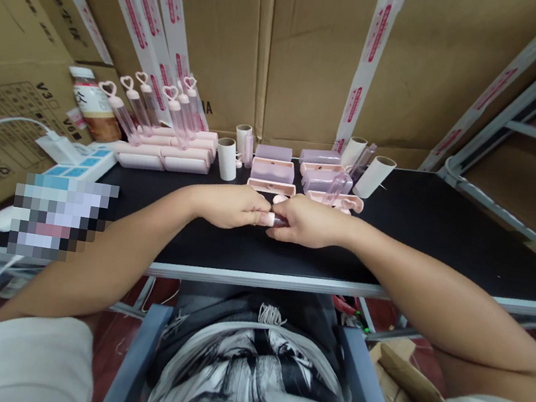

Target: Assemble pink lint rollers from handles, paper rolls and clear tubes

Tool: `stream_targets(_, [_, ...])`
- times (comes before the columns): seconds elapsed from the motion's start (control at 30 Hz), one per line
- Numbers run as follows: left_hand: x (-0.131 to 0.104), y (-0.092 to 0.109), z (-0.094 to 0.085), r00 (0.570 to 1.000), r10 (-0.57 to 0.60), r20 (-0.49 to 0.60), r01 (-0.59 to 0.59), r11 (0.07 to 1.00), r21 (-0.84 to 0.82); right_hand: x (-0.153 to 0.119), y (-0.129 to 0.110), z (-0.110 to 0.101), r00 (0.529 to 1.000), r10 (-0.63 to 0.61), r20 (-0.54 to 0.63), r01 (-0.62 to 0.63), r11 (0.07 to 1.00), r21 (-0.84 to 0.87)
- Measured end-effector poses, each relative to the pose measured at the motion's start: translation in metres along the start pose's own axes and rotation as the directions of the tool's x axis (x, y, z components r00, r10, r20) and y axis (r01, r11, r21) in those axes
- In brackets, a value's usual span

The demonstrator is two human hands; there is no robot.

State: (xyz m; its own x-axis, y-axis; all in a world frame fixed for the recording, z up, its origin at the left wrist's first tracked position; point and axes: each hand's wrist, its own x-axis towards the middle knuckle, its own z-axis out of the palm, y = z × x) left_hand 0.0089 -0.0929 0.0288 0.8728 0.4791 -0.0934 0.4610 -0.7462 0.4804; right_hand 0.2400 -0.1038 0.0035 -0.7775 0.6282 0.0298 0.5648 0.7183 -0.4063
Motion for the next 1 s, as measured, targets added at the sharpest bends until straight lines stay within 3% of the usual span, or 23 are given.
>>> stream_targets(0.2, [0.002,0.006,0.003,0.998,-0.035,0.057,0.03,0.997,0.075,0.002,-0.003,0.006,0.997,-0.023,0.07,0.026,0.999,-0.037])
stream_targets(0.4, [0.003,-0.008,0.001,0.999,-0.032,0.005,0.032,0.998,0.047,0.011,0.01,0.017,0.996,-0.045,-0.072,0.048,0.998,0.041])
stream_targets(1.0, [0.009,-0.012,0.007,0.996,-0.06,-0.07,0.061,0.998,0.016,0.011,0.012,0.023,0.993,0.035,-0.115,-0.023,0.995,0.102])
